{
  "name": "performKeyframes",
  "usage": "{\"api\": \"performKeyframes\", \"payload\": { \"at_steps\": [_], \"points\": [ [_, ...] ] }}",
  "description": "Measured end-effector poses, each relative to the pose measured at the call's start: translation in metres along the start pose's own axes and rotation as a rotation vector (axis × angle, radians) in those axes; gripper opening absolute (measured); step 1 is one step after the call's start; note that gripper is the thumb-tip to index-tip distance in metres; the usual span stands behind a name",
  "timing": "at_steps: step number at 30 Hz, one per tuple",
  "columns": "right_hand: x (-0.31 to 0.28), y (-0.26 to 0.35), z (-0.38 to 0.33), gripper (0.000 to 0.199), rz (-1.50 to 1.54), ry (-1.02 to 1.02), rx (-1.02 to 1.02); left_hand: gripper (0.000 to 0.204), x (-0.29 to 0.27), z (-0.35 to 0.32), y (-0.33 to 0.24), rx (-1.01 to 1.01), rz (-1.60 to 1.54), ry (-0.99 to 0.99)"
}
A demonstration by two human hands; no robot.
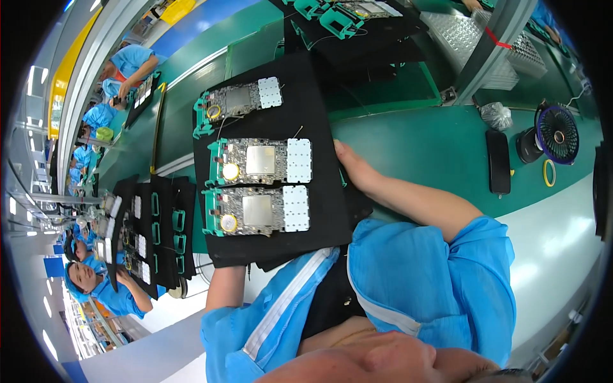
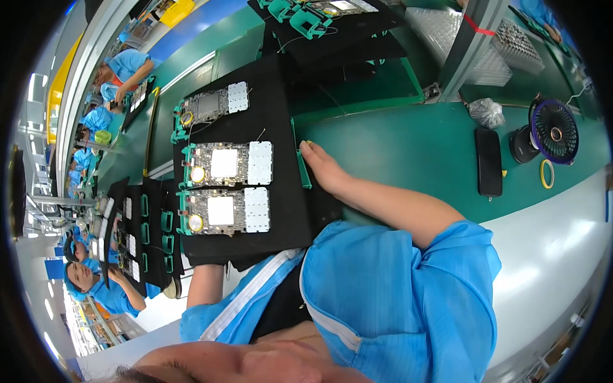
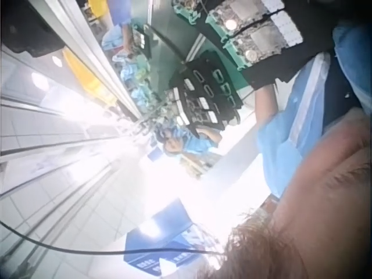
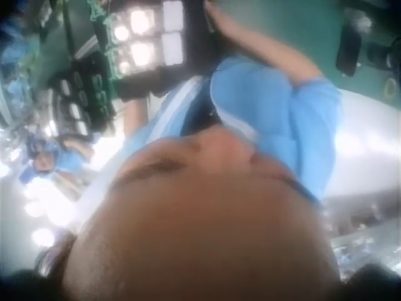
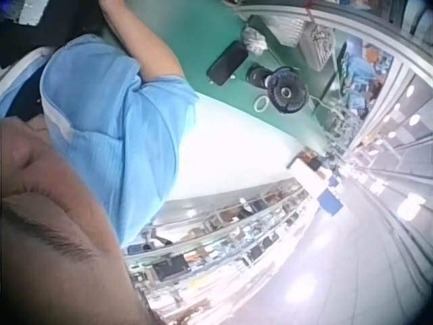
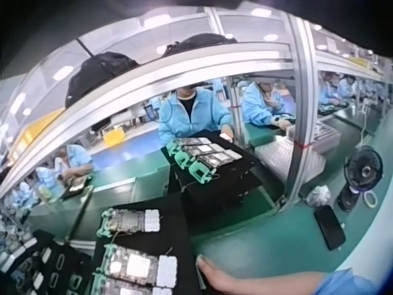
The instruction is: The person assembles electronic components onto circuit boards and places the assembled boards into plastic housings at a production line station, using a screwdriver to secure the components.
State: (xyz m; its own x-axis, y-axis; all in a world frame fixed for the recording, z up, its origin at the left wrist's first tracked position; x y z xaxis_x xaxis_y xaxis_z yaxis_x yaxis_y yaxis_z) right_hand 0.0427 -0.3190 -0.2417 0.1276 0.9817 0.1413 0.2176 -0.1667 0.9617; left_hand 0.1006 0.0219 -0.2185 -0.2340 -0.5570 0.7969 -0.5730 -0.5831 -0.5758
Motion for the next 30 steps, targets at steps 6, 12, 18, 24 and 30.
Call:
{"api": "performKeyframes", "payload": {
  "at_steps": [6, 12, 18, 24, 30],
  "points": [
    [-0.012, 0.007, -0.030, 0.084, 0.115, 0.053, 0.196, 0.055, 0.030, -0.016, 0.038, 0.033, 0.125, 0.000],
    [-0.024, 0.084, -0.096, 0.071, -0.255, 0.018, -0.238, 0.056, 0.059, -0.031, 0.067, 0.055, 0.270, 0.017],
    [-0.075, 0.076, -0.141, 0.064, -0.373, -0.225, -0.289, 0.057, 0.083, -0.015, 0.085, 0.020, 0.419, 0.060],
    [-0.123, 0.082, -0.150, 0.051, -0.266, -0.279, -0.316, 0.059, 0.119, 0.044, 0.094, 0.003, 0.561, 0.087],
    [-0.189, -0.017, -0.112, 0.046, -0.305, -0.270, -0.297, 0.060, 0.179, 0.070, 0.125, 0.077, 0.720, 0.161]
  ]
}}
Point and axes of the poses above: each hand's wrist, its own z-axis towards the middle knuckle, its own x-axis out of the palm, y = z × x, the point moved 10 cm from there along z, towards the middle knuckle
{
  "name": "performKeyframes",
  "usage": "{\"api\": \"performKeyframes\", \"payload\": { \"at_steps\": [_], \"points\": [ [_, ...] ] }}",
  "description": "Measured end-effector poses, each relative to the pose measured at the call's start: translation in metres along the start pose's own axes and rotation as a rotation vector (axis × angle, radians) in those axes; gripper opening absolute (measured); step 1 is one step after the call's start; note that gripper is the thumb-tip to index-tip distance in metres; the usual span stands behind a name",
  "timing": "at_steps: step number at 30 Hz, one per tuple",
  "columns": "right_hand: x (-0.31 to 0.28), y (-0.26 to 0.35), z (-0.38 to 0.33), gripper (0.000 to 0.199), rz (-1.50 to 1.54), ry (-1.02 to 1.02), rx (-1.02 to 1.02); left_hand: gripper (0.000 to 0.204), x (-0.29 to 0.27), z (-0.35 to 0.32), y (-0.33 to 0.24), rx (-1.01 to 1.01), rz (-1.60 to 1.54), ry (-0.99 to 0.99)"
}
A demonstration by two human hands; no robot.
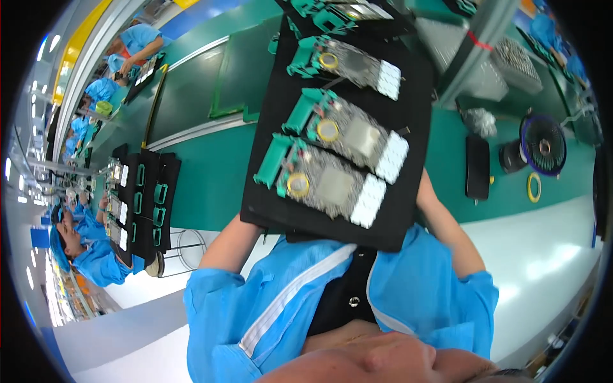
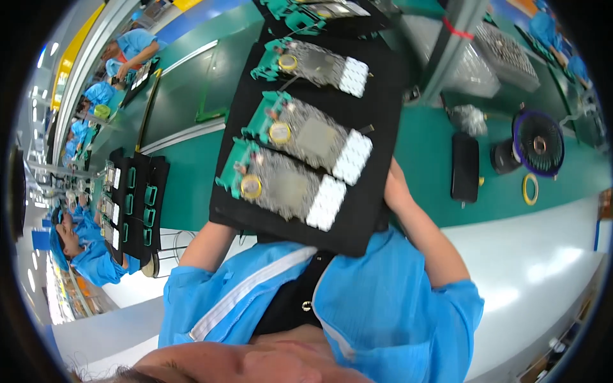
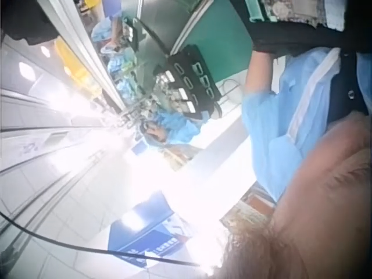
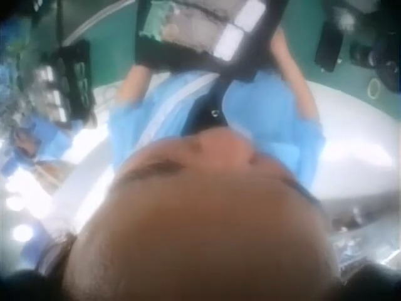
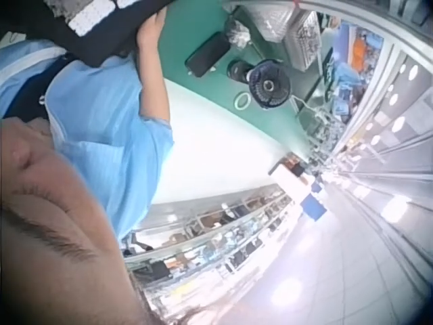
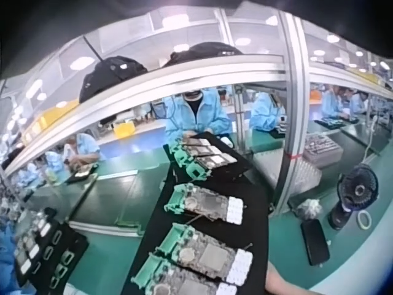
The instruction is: The person assembles electronic components onto circuit boards and places the assembled boards into plastic housings at a production line station, using a screwdriver to secure the components.
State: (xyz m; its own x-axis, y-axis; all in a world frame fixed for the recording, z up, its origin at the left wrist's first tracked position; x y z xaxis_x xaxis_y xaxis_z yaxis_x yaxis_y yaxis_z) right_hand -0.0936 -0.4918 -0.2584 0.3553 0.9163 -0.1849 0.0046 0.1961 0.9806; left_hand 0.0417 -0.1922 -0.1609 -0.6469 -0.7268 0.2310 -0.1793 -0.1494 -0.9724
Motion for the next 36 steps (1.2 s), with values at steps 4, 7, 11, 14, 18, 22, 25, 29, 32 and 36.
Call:
{"api": "performKeyframes", "payload": {
  "at_steps": [4, 7, 11, 14, 18, 22, 25, 29, 32, 36],
  "points": [
    [-0.053, 0.023, 0.003, 0.056, 0.175, -0.100, 0.381, 0.062, -0.006, -0.002, -0.019, 0.050, 0.113, -0.057],
    [-0.080, 0.072, 0.020, 0.057, 0.390, -0.324, 0.291, 0.070, -0.027, 0.024, -0.040, 0.082, 0.322, -0.175],
    [-0.049, 0.142, 0.070, 0.055, 0.171, -0.249, -0.055, 0.063, -0.004, 0.044, -0.054, 0.070, -0.202, -0.102],
    [-0.014, 0.159, 0.079, 0.062, -0.019, -0.149, -0.206, 0.067, 0.016, 0.027, -0.058, 0.082, -0.331, -0.044],
    [0.006, 0.147, 0.079, 0.069, -0.104, 0.007, -0.117, 0.078, 0.004, -0.020, -0.032, -0.039, 0.019, 0.005],
    [0.002, 0.155, 0.079, 0.069, -0.181, 0.000, -0.167, 0.062, -0.026, -0.029, -0.052, 0.035, 0.513, 0.000],
    [-0.032, 0.197, 0.092, 0.060, -0.409, -0.215, -0.358, 0.037, -0.065, 0.021, -0.148, 0.264, 0.940, -0.351],
    [-0.008, 0.248, 0.120, 0.046, -0.532, -0.092, -0.357, 0.033, -0.002, 0.102, -0.209, 0.476, 1.061, -0.173],
    [0.022, 0.259, 0.123, 0.045, -0.681, 0.029, -0.551, 0.019, 0.059, 0.139, -0.201, 0.305, 1.290, 0.049],
    [0.049, 0.233, 0.130, 0.050, -0.753, 0.159, -0.434, 0.013, 0.063, 0.147, -0.181, 0.188, 1.296, 0.120]
  ]
}}
Point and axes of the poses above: each hand's wrist, its own z-axis towards the middle knuckle, its own x-axis out of the palm, y = z × x, the point moved 10 cm from there along z, towards the middle knuckle
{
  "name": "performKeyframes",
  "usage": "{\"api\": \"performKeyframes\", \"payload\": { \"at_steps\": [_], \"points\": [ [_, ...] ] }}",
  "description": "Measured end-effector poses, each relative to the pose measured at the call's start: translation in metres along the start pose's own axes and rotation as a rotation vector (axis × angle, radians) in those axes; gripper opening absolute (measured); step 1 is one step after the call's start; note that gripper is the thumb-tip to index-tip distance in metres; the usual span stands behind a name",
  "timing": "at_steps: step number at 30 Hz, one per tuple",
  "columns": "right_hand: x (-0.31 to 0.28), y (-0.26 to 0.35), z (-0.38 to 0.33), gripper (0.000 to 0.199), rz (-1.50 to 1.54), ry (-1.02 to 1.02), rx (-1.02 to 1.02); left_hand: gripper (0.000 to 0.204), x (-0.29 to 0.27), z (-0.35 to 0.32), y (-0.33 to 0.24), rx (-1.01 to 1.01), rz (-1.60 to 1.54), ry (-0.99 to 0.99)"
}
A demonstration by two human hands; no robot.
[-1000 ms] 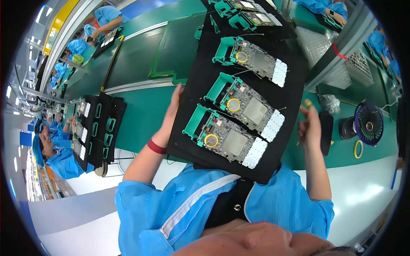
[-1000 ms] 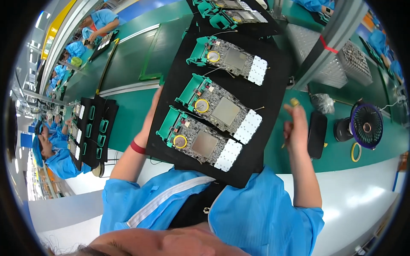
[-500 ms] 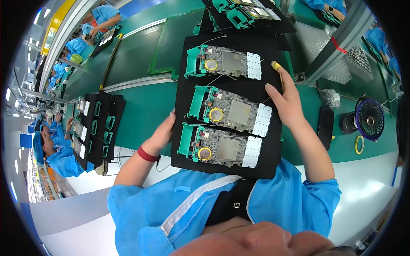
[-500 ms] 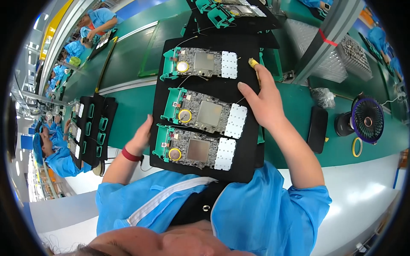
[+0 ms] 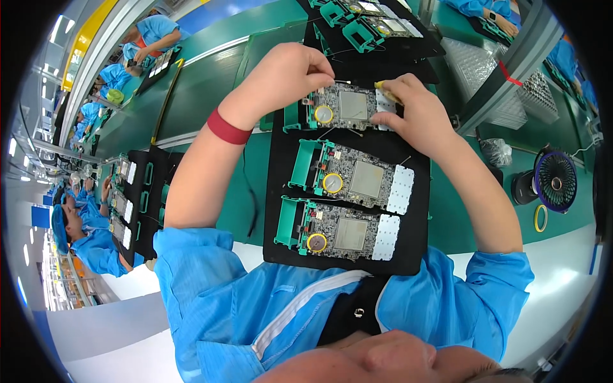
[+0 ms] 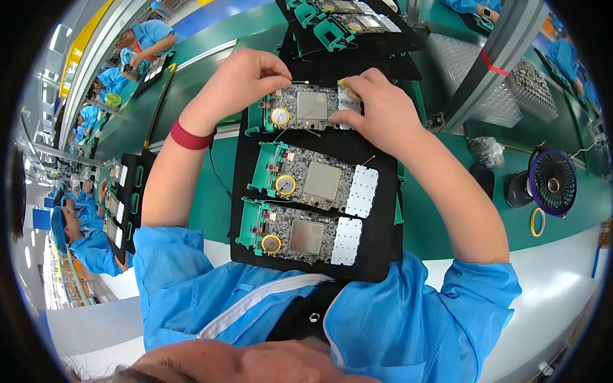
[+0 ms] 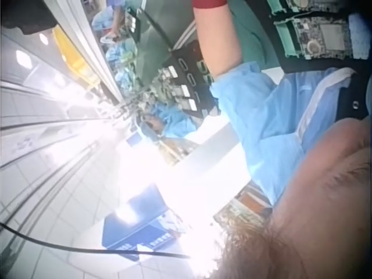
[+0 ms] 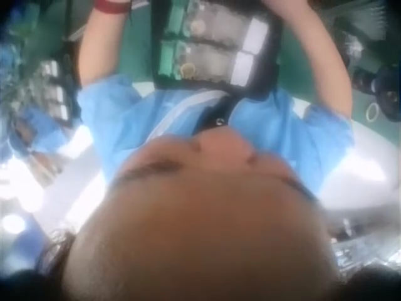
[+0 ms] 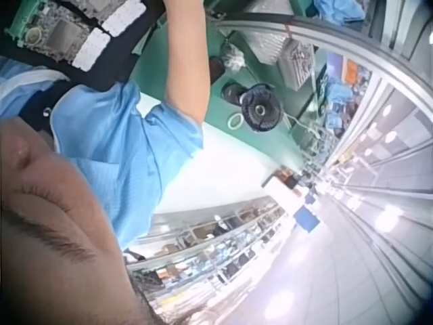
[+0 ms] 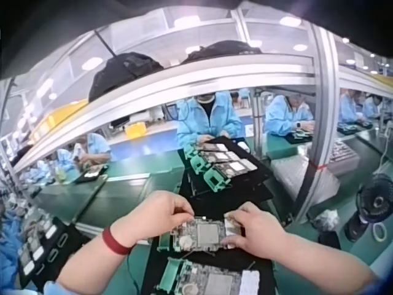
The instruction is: The person assembles electronic components onto circuit boards and places the assembled boards into plastic housings at a production line station, using a screwdriver to secure the components.
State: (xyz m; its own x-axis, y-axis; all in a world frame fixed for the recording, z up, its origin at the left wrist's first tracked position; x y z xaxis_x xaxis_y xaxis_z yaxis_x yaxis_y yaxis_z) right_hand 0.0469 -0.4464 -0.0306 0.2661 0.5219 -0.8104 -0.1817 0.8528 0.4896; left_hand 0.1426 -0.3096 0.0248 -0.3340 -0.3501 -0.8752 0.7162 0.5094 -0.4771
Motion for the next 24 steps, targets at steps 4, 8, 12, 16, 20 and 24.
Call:
{"api": "performKeyframes", "payload": {
  "at_steps": [4, 8, 12, 16, 20, 24],
  "points": [
    [-0.009, 0.009, 0.001, 0.055, 0.079, -0.060, 0.017, 0.011, -0.009, -0.024, -0.022, 0.136, -0.020, -0.103],
    [-0.011, 0.017, -0.003, 0.057, 0.076, -0.033, 0.052, 0.009, -0.011, -0.044, -0.047, 0.278, 0.137, -0.214],
    [-0.010, 0.013, -0.005, 0.058, 0.113, -0.009, 0.117, 0.011, -0.007, -0.050, -0.052, 0.401, 0.057, -0.307],
    [-0.011, 0.018, -0.006, 0.056, 0.117, -0.072, 0.044, 0.013, 0.008, -0.046, -0.041, 0.295, 0.050, -0.236],
    [-0.017, 0.025, -0.010, 0.056, 0.081, -0.099, 0.029, 0.012, 0.004, -0.053, -0.041, 0.233, 0.046, -0.333],
    [-0.021, 0.032, -0.017, 0.056, 0.015, -0.146, -0.012, 0.015, 0.003, -0.058, -0.041, 0.167, 0.042, -0.417]
  ]
}}
Point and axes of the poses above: each hand's wrist, its own z-axis towards the middle knuckle, its own x-axis out of the palm, y = z × x, the point moved 10 cm from there along z, towards the middle knuckle
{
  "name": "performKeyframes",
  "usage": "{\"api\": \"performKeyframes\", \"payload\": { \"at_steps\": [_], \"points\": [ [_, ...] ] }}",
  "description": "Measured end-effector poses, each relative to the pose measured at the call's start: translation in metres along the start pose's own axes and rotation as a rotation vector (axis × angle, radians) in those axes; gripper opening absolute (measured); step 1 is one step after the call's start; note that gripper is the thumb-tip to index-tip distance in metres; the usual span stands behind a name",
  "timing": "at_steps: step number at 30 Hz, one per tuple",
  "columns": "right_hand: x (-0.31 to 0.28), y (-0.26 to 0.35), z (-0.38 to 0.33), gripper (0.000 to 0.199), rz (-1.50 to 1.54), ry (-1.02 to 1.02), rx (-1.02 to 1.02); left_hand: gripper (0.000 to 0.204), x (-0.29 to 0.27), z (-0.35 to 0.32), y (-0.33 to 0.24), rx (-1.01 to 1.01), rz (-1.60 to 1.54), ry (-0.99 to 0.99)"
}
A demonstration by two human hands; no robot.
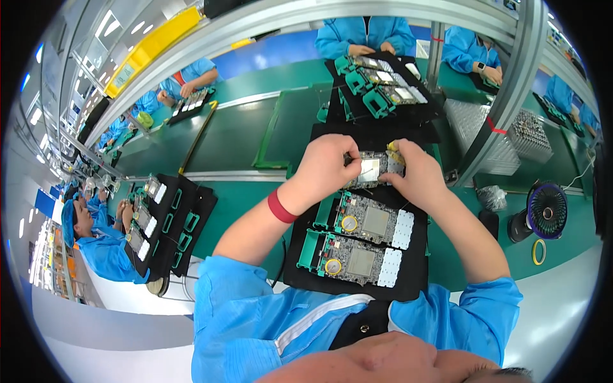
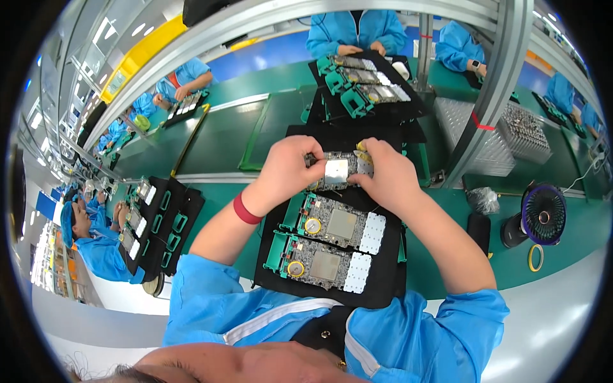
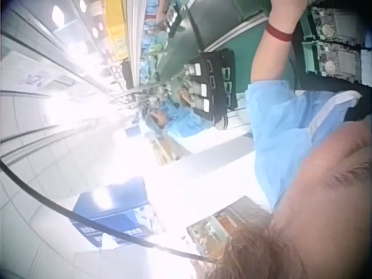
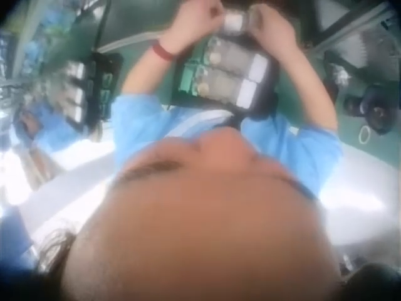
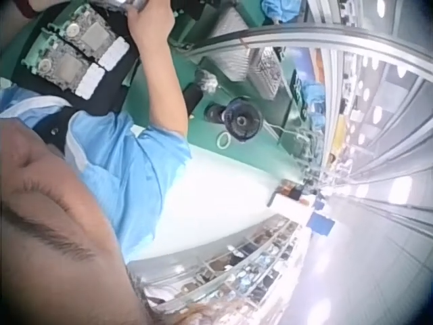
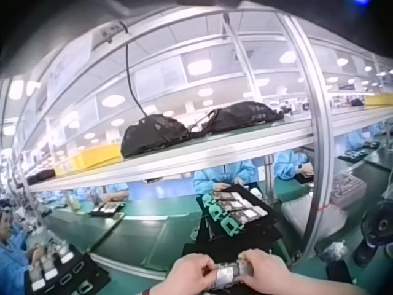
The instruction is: The person assembles electronic components onto circuit boards and places the assembled boards into plastic housings at a production line station, using a screwdriver to secure the components.
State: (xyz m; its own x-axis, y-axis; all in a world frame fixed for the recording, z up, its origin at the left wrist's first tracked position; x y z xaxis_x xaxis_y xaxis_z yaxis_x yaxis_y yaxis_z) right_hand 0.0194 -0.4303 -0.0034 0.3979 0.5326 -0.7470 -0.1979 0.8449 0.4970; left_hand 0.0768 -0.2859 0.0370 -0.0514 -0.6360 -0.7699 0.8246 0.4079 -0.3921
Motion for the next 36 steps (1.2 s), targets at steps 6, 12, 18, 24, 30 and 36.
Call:
{"api": "performKeyframes", "payload": {
  "at_steps": [6, 12, 18, 24, 30, 36],
  "points": [
    [-0.011, 0.008, -0.007, 0.055, -0.052, -0.069, -0.076, 0.013, -0.001, -0.003, 0.001, -0.056, -0.012, -0.030],
    [-0.027, 0.006, -0.004, 0.025, 0.022, -0.189, -0.122, 0.012, -0.003, -0.002, -0.001, -0.045, 0.006, -0.051],
    [-0.033, 0.031, 0.004, 0.017, 0.004, -0.252, -0.402, 0.012, -0.003, -0.003, -0.002, -0.032, 0.033, -0.071],
    [-0.027, 0.042, 0.009, 0.018, -0.038, -0.223, -0.519, 0.012, -0.004, -0.008, -0.006, -0.015, 0.027, -0.098],
    [-0.020, 0.050, 0.014, 0.016, -0.039, -0.192, -0.511, 0.012, -0.005, -0.010, -0.005, -0.014, 0.031, -0.121],
    [-0.016, 0.053, 0.012, 0.015, -0.063, -0.157, -0.533, 0.015, -0.007, -0.012, -0.008, 0.016, 0.021, -0.142]
  ]
}}
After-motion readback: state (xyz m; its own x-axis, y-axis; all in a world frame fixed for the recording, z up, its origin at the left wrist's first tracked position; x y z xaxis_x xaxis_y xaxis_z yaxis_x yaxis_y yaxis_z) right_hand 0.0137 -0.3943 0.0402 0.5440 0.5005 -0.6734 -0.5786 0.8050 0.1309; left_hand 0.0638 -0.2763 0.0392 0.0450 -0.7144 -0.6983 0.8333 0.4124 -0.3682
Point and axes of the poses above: each hand's wrist, its own z-axis towards the middle knuckle, its own x-axis out of the palm, y = z × x, the point moved 10 cm from there along z, towards the middle knuckle
